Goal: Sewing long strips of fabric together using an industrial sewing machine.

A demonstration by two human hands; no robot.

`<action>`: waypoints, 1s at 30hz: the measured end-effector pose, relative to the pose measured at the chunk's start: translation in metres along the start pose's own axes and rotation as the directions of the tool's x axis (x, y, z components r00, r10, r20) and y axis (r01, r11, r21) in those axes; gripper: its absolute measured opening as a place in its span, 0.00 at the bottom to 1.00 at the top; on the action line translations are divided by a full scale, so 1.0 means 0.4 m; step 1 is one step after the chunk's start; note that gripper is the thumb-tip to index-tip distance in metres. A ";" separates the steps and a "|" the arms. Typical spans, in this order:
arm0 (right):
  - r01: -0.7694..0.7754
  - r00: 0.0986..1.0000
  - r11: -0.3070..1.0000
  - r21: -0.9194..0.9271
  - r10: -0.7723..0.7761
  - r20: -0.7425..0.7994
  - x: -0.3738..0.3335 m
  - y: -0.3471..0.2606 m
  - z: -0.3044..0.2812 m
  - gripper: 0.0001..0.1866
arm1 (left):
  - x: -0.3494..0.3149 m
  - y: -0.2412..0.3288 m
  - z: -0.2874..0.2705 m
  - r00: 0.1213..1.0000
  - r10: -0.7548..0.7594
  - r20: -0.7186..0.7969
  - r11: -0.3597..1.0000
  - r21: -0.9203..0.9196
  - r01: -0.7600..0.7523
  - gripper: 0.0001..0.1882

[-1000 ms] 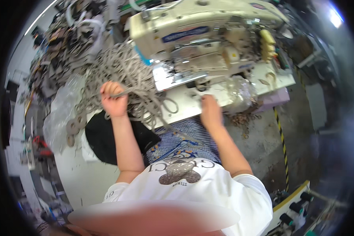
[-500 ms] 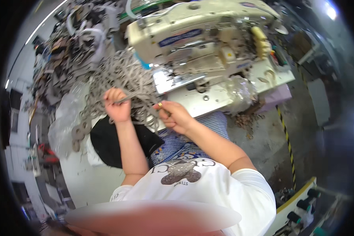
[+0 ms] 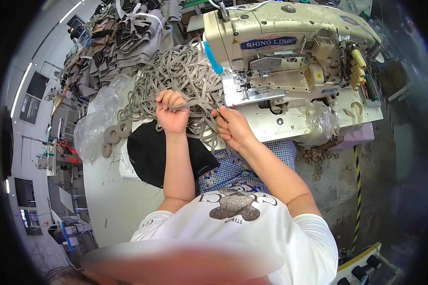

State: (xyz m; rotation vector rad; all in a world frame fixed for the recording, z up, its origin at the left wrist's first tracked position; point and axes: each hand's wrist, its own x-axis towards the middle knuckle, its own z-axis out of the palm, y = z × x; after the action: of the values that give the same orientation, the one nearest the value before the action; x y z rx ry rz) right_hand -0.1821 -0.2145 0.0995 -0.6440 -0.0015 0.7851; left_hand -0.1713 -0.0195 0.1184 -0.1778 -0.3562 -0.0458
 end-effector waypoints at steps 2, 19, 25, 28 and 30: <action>-0.011 1.000 1.000 -0.027 0.011 0.000 0.001 0.005 -0.004 0.15 | 0.000 0.003 -0.003 1.000 -0.010 0.005 1.000 -0.020 0.010 0.09; -0.056 0.575 -0.305 -0.951 -0.788 0.219 -0.225 -0.053 -0.289 0.09 | 0.032 -0.068 -0.101 0.918 0.344 0.199 -0.535 0.845 0.017 0.10; -0.070 0.578 -0.335 -0.940 -0.781 0.235 -0.220 -0.086 -0.309 0.10 | 0.139 -0.155 -0.128 0.999 0.002 -0.036 -0.716 0.698 0.026 0.09; -0.067 0.564 -0.325 -0.943 -0.793 0.233 -0.213 -0.085 -0.330 0.10 | 0.175 -0.150 -0.138 0.992 0.000 -0.128 -0.667 0.739 0.095 0.11; -0.057 0.554 -0.303 -0.951 -0.802 0.222 -0.207 -0.082 -0.333 0.10 | 0.195 -0.130 -0.164 0.985 -0.019 -0.173 -0.617 0.777 0.124 0.14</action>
State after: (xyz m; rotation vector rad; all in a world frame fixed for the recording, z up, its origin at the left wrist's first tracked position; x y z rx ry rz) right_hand -0.1891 -0.3581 0.0285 -2.3134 -0.3159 -0.5697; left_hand -0.0798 -0.0836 0.0937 2.0562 -0.1831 0.1573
